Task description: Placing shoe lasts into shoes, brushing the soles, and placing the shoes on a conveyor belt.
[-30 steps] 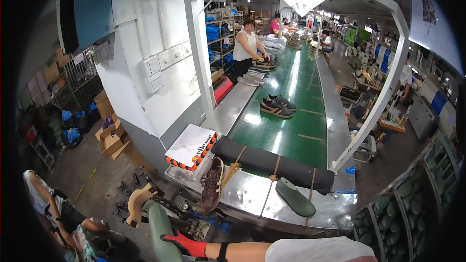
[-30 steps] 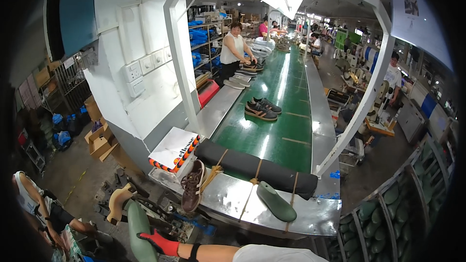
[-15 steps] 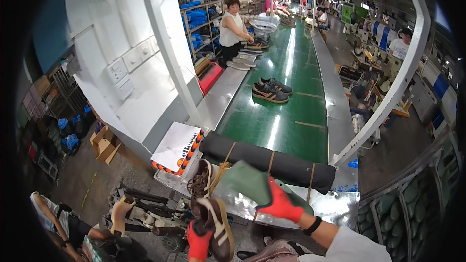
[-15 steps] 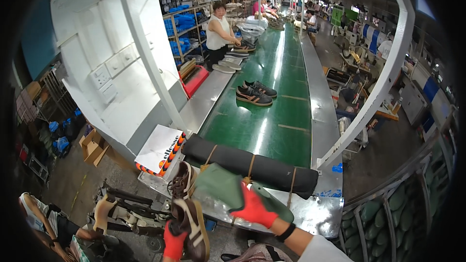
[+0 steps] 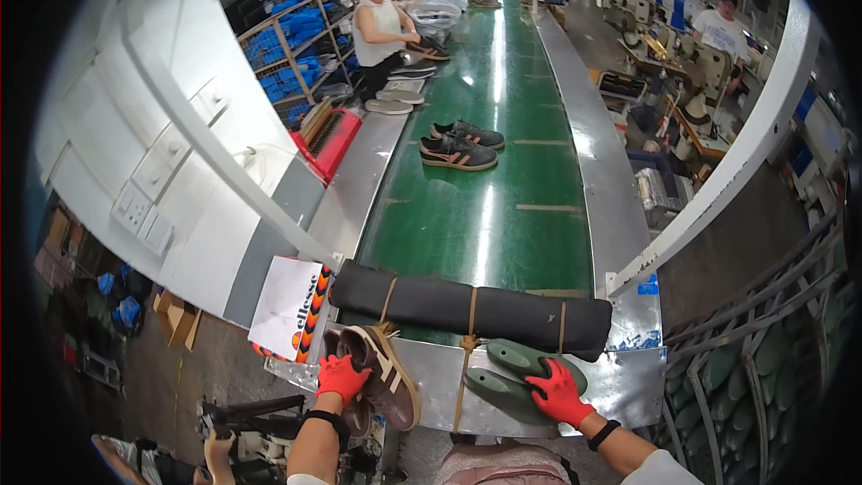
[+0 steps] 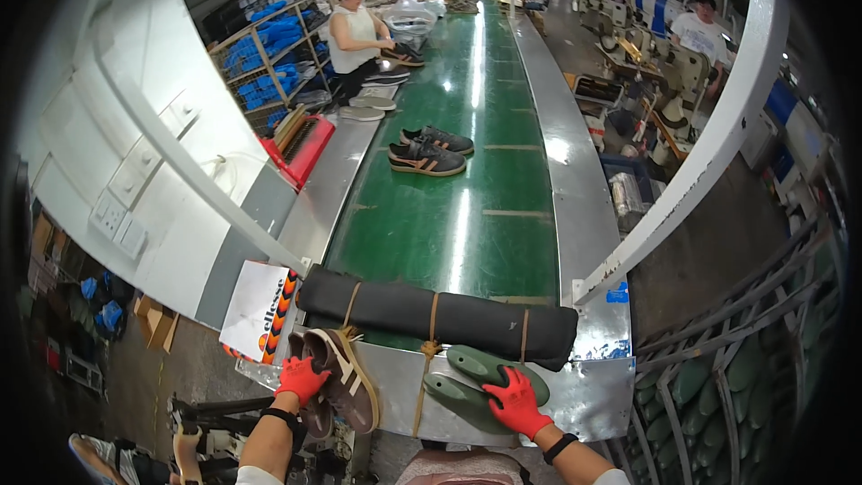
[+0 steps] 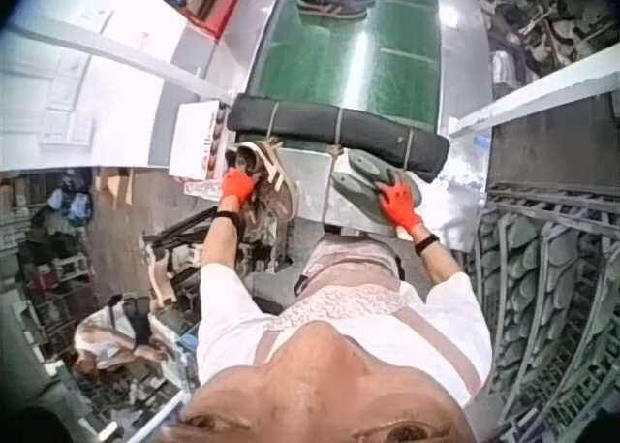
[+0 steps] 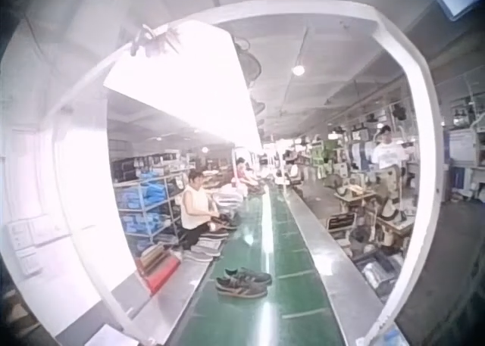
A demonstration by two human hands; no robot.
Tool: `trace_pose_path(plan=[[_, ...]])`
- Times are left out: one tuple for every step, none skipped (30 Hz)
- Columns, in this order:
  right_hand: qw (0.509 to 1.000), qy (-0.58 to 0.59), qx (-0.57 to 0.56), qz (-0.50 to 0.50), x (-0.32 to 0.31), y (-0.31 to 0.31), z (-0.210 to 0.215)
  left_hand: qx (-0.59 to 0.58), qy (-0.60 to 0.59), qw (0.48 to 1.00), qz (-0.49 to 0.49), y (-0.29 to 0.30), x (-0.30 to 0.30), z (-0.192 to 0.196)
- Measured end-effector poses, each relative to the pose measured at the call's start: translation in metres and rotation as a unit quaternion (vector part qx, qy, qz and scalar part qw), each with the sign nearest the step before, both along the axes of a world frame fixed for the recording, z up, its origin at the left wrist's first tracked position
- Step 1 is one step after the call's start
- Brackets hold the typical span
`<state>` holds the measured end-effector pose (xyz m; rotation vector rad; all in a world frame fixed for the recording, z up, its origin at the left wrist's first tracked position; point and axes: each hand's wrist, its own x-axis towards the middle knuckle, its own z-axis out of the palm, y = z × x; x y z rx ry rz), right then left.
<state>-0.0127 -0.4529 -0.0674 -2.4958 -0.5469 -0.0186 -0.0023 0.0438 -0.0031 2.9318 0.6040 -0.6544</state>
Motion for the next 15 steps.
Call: trace_pose_path(plan=[[1.0,-0.002,-0.019,0.009,-0.003,-0.004,0.01,-0.003,-0.01,0.997,-0.071,-0.009,0.014,-0.007],[0.999,0.001,-0.038,0.013,-0.012,-0.004,0.023,-0.03,-0.043,0.985,-0.162,0.007,0.016,-0.021],[0.999,-0.01,-0.025,0.028,-0.008,0.013,0.033,-0.049,-0.039,0.975,-0.213,0.042,0.012,-0.036],[0.999,-0.01,-0.025,0.022,-0.004,0.024,0.038,-0.1,-0.005,0.983,-0.154,0.033,0.025,-0.014],[0.999,0.001,-0.03,0.04,0.005,0.075,0.051,-0.087,0.009,0.982,-0.169,0.163,-0.037,-0.045],[0.997,0.013,-0.044,0.059,0.013,0.101,0.055,-0.262,0.055,0.963,0.031,0.193,-0.033,-0.053],[0.995,0.03,-0.087,0.026,0.013,0.09,0.053,-0.199,0.02,0.98,-0.007,0.16,-0.013,-0.058],[0.991,0.043,-0.125,-0.001,0.01,0.075,0.051,-0.133,-0.025,0.99,-0.042,0.1,0.004,-0.045],[0.99,0.03,-0.133,-0.031,0.004,0.068,0.044,-0.123,0.003,0.99,-0.064,0.07,0.017,-0.029],[0.989,0.032,-0.133,-0.051,0.002,0.065,0.048,-0.141,0.028,0.988,-0.064,0.055,0.026,-0.015],[0.986,0.041,-0.144,-0.073,0.0,0.065,0.05,-0.18,0.043,0.981,-0.066,0.03,0.036,0.01],[0.99,0.016,-0.118,-0.08,0.001,0.075,0.048,-0.197,0.029,0.976,-0.087,0.04,0.032,0.012],[0.99,0.003,-0.118,-0.073,0.004,0.079,0.043,-0.168,-0.003,0.98,-0.104,0.052,0.023,-0.004],[0.991,0.012,-0.114,-0.07,0.0,0.079,0.04,-0.169,-0.007,0.978,-0.125,0.051,0.022,-0.01],[0.99,0.018,-0.117,-0.077,-0.007,0.077,0.036,-0.192,0.031,0.975,-0.111,0.027,0.033,0.014]])
